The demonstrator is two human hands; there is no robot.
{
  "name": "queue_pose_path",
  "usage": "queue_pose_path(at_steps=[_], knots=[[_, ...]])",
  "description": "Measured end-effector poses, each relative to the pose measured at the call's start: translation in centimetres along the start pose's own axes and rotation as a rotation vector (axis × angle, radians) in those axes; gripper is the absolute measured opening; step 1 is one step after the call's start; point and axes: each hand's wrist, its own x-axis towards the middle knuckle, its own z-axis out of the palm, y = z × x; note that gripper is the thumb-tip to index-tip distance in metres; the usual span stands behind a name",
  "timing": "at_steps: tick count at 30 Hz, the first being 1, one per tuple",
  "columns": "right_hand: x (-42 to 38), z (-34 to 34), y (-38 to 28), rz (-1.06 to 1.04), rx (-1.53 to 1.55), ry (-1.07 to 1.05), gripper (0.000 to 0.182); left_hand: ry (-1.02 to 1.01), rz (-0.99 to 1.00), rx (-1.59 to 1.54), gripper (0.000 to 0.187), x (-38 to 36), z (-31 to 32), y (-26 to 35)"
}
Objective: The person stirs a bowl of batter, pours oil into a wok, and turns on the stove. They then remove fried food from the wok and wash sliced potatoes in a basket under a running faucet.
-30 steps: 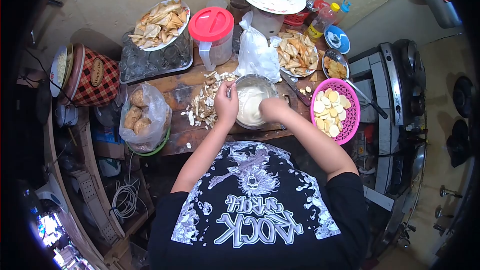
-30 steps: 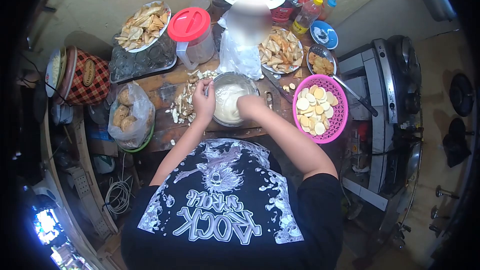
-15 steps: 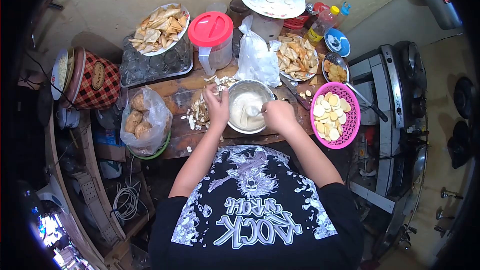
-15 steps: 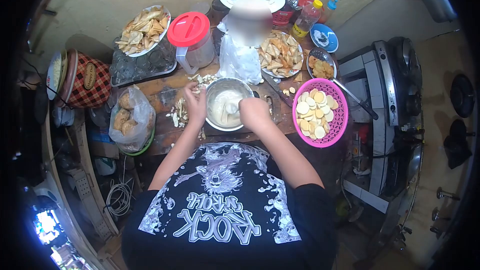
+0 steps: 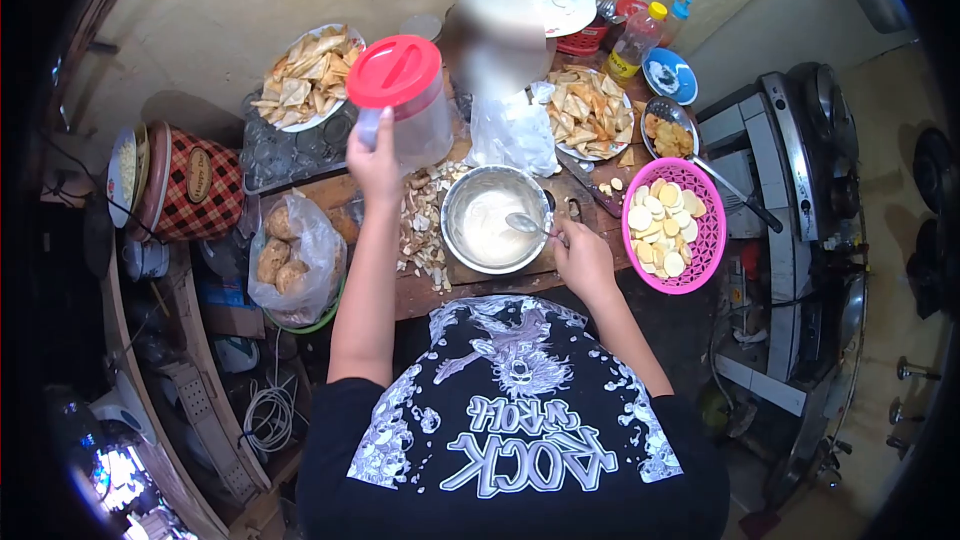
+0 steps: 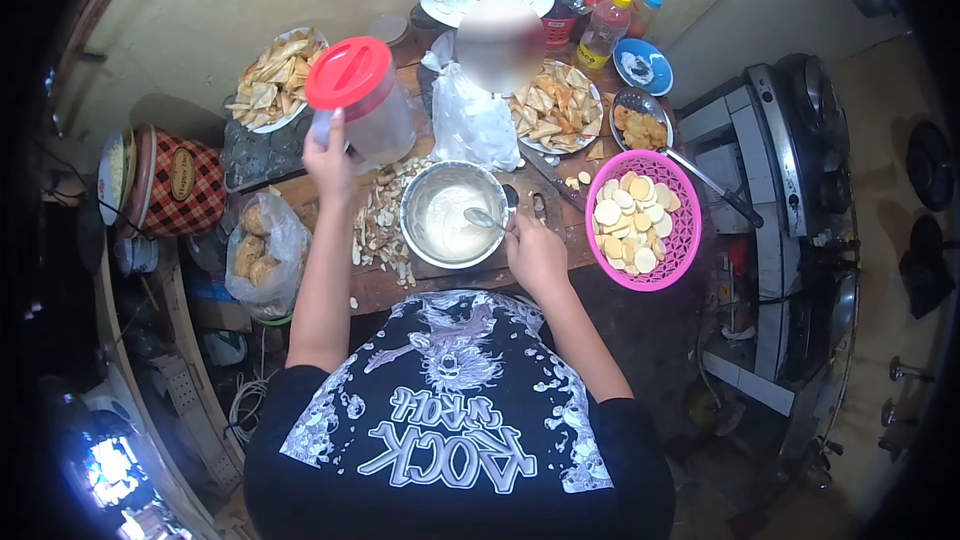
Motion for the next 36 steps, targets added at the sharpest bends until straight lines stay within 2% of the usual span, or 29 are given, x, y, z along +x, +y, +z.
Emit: queue_pose_path(at_steps=[4,12,13,16,17,20,26,30,36], knots=[[-0.5,0.7,0.9,0.066,0.146,-0.009,0.015,-0.055,0.037,-0.009,0.023,-1.9,-3.2,5.7],[0.4,2.8,2.0,0.1,0.376,0.05,0.018,-0.141,-0.118,0.25,0.028,-8.4,-9.9,12.8],[0.6,2.8,1.9,0.109,0.4,0.05,0.017,-0.145,-0.078,0.302,0.028,-9.0,-10.4,13.1],[1.1,2.6,1.7,0.109,0.422,0.055,0.015,-0.251,-0.159,0.37,0.029,-10.9,-10.9,15.0],[1.2,2.5,1.6,0.104,0.422,0.056,0.015,-0.258,-0.195,0.402,0.025,-11.3,-10.7,15.4],[1.4,3.7,2.3,0.201,0.614,-0.036,0.015,-0.287,-0.293,0.476,0.017,-12.3,-10.5,15.9],[1.2,4.2,2.1,0.098,0.502,0.137,0.016,-0.369,-0.355,0.563,0.021,-13.1,-10.7,14.6],[1.0,4.8,2.4,0.092,0.689,0.217,0.019,-0.421,-0.341,0.646,0.021,-13.2,-10.0,14.2],[1.1,5.8,2.9,0.195,1.073,0.165,0.02,-0.54,-0.299,0.774,0.022,-13.4,-8.4,13.6]])
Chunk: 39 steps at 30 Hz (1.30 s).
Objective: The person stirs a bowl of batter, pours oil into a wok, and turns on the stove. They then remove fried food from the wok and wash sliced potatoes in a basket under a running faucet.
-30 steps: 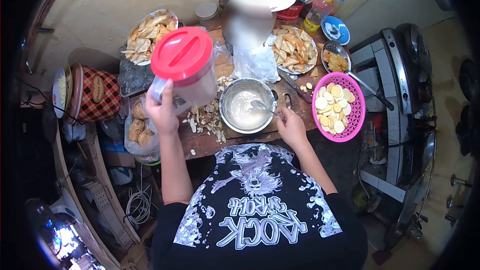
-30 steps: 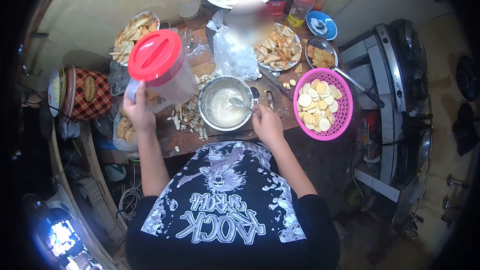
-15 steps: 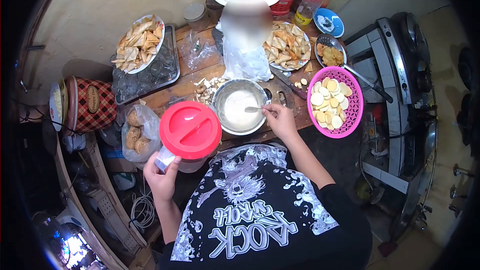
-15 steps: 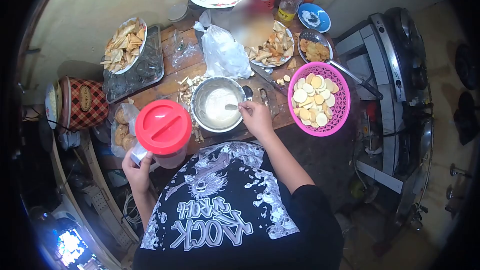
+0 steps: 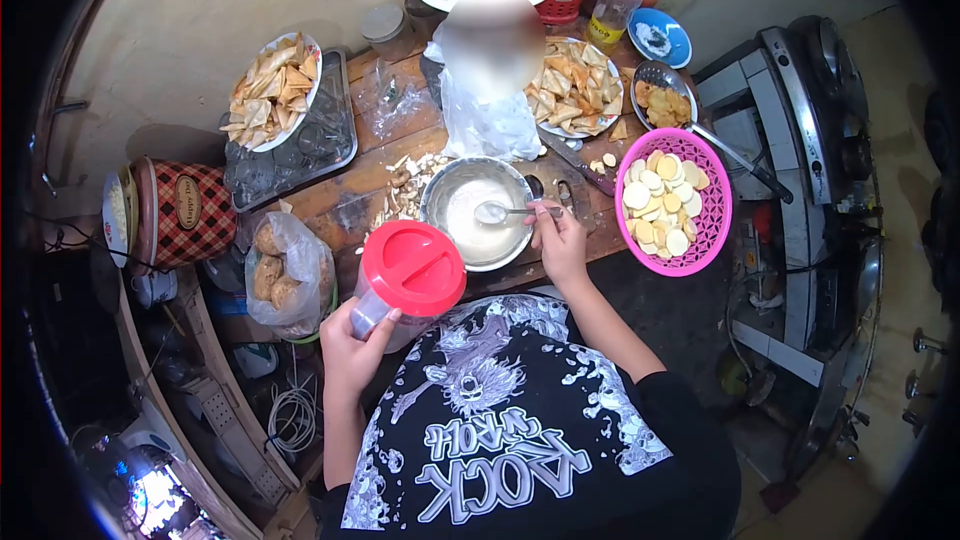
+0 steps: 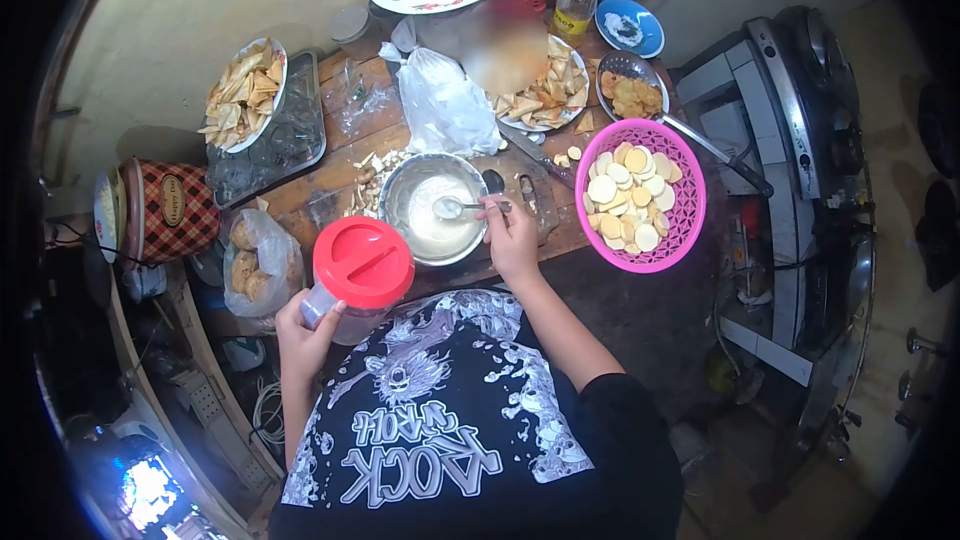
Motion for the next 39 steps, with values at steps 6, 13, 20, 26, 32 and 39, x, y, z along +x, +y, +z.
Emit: queue_pose_path(at_steps=[6,13,20,26,32,39], knots=[[-0.1,0.2,2.0,0.072,0.233,-0.004,0.028,-0.057,0.005,0.099,0.022,0.4,0.9,-0.3],[-0.3,0.1,2.8,0.135,0.295,-0.055,0.028,-0.071,0.012,0.138,0.022,0.6,1.2,0.4],[-0.2,0.1,2.9,0.167,0.316,-0.119,0.028,-0.092,0.03,0.196,0.022,1.1,1.5,1.4],[-0.5,0.3,1.8,0.144,0.26,-0.154,0.026,-0.116,0.002,0.19,0.022,1.3,2.0,1.7],[-0.3,0.2,2.1,0.143,0.214,-0.18,0.025,-0.134,-0.004,0.244,0.021,1.9,2.3,2.5],[-0.3,0.0,2.6,0.093,0.184,-0.176,0.023,-0.147,-0.008,0.225,0.021,2.0,2.9,3.3]])
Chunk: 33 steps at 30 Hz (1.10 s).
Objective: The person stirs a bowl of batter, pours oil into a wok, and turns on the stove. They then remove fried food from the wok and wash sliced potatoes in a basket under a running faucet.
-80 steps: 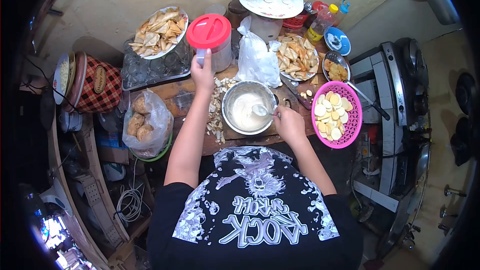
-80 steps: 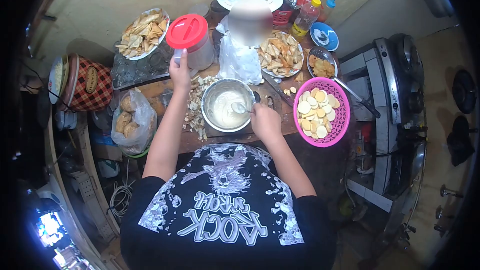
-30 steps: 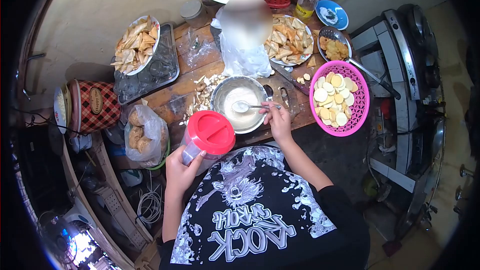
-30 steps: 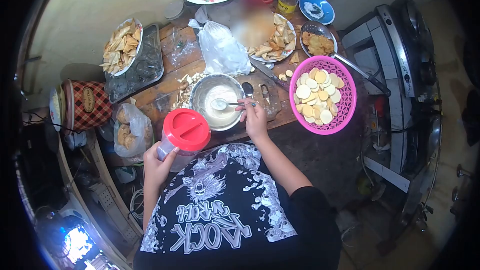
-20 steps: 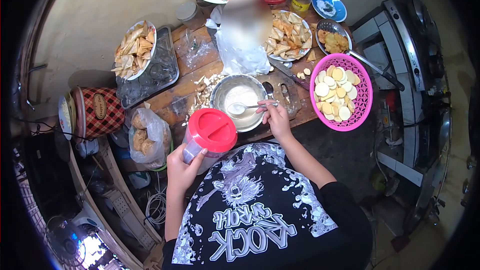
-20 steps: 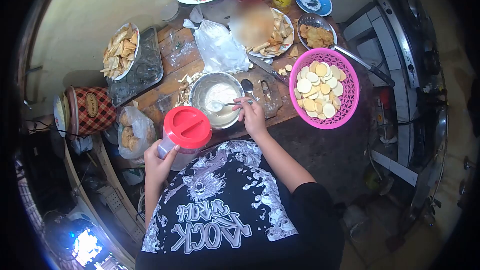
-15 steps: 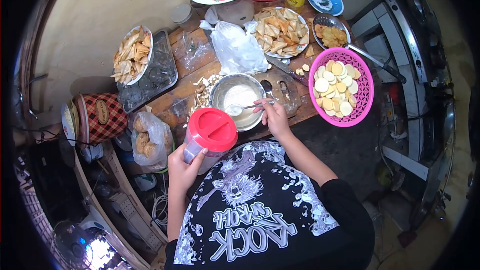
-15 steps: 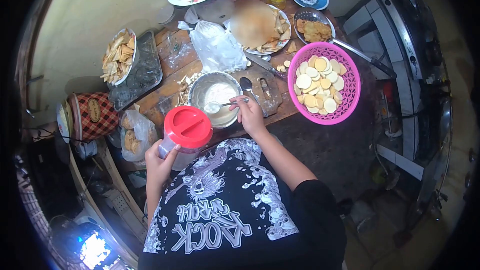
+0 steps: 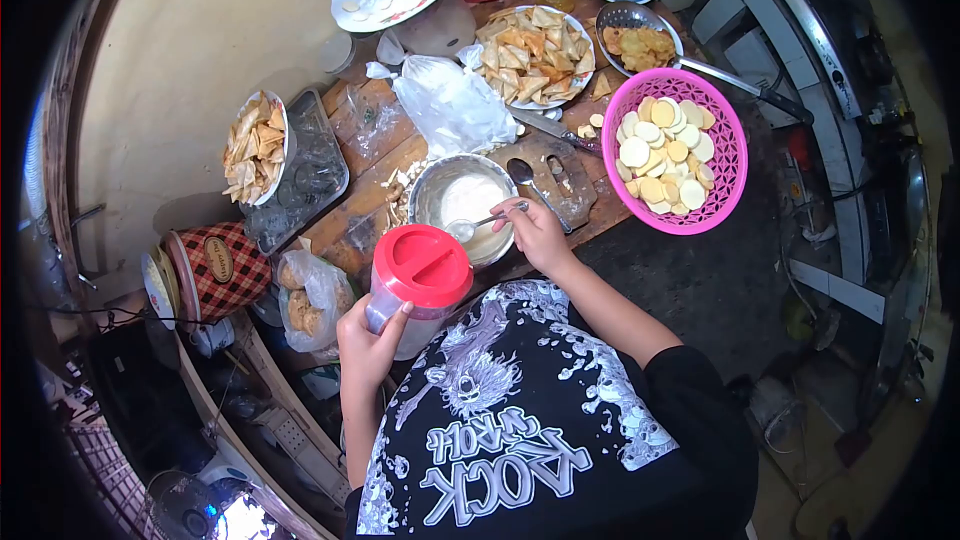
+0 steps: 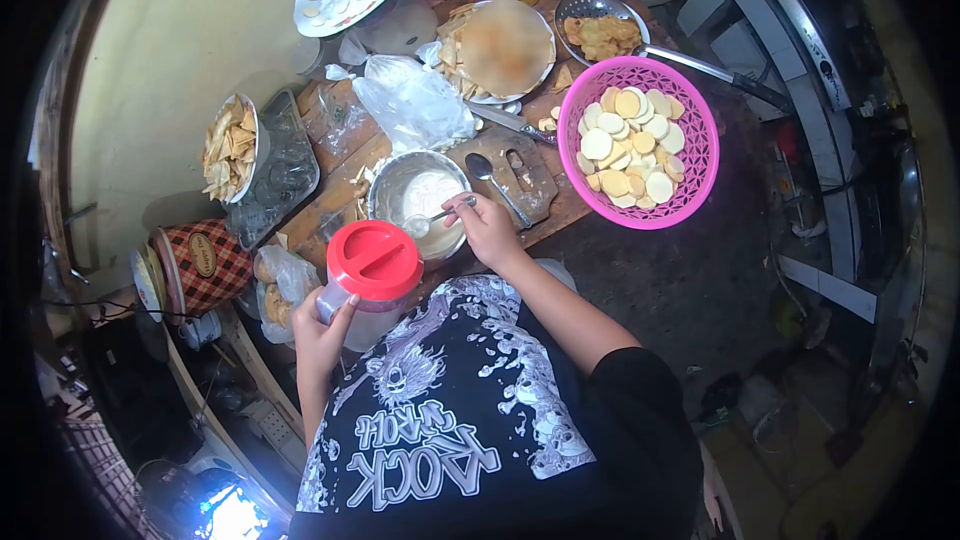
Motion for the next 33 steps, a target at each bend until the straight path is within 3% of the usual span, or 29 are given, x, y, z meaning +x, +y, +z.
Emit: queue_pose_path(at_steps=[33], knots=[[0.5,-0.7,0.8,-0.018,0.04,-0.012,0.02,-0.013,0.002,0.095,0.025,1.0,0.9,0.5]])
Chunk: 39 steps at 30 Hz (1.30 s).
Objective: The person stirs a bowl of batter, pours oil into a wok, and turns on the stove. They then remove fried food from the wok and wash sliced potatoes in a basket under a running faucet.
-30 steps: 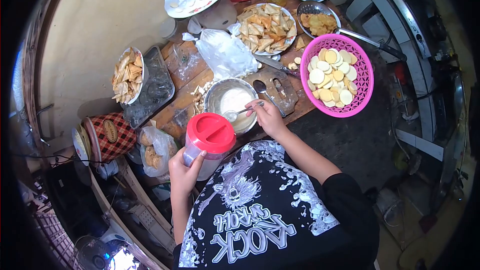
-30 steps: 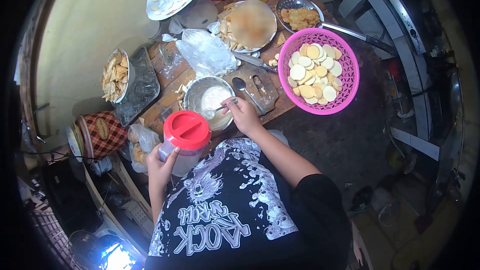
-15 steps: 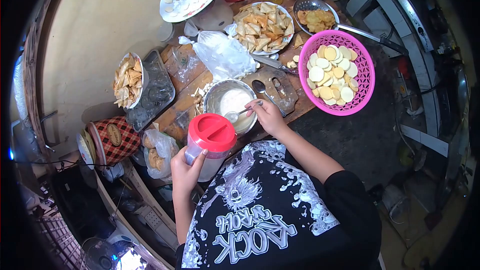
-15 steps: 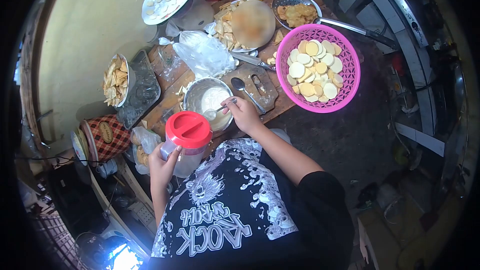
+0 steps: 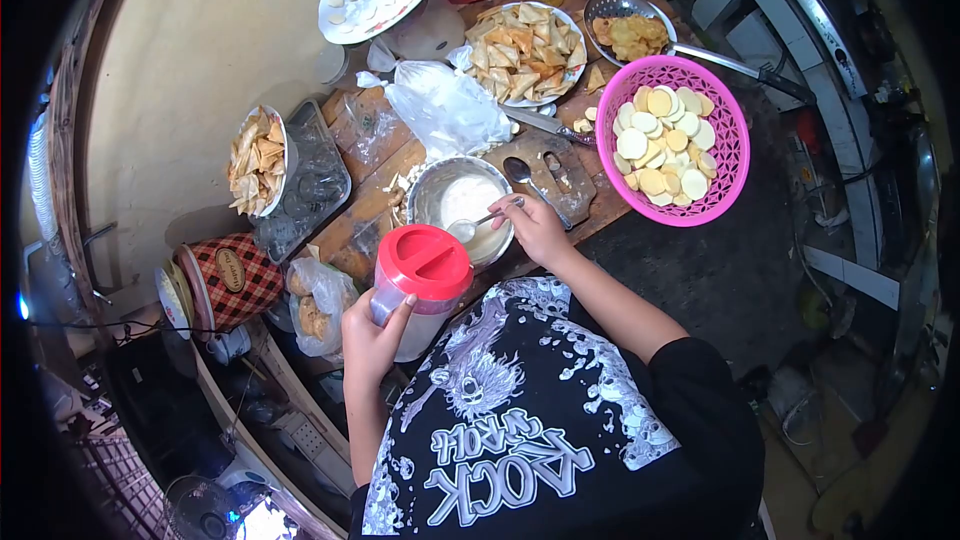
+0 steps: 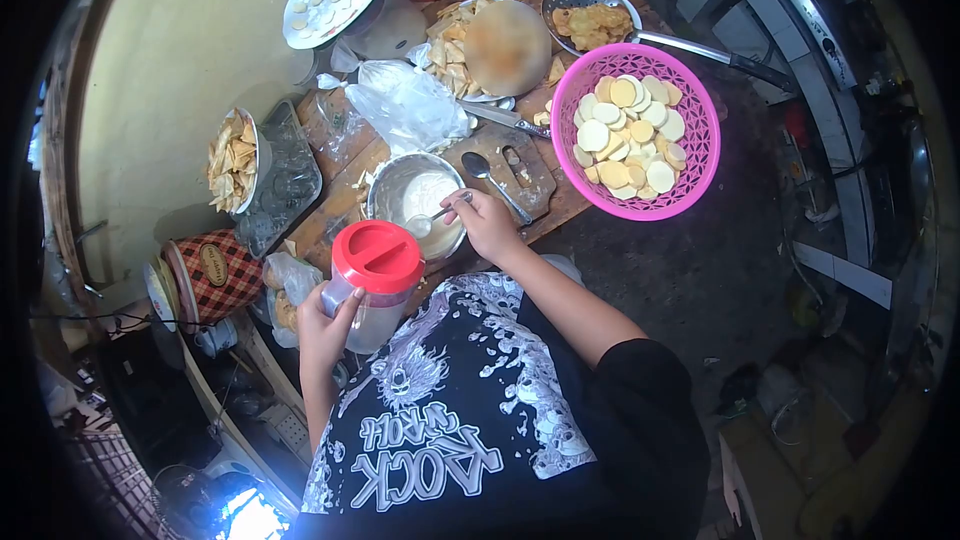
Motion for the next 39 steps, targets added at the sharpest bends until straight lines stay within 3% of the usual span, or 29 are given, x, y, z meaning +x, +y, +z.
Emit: queue_pose_path(at_steps=[39], knots=[[0.02,0.06,0.32,-0.037,-0.031,0.024,0.022,-0.057,-0.006,0.017,0.025,-0.03,-0.45,0.59]])
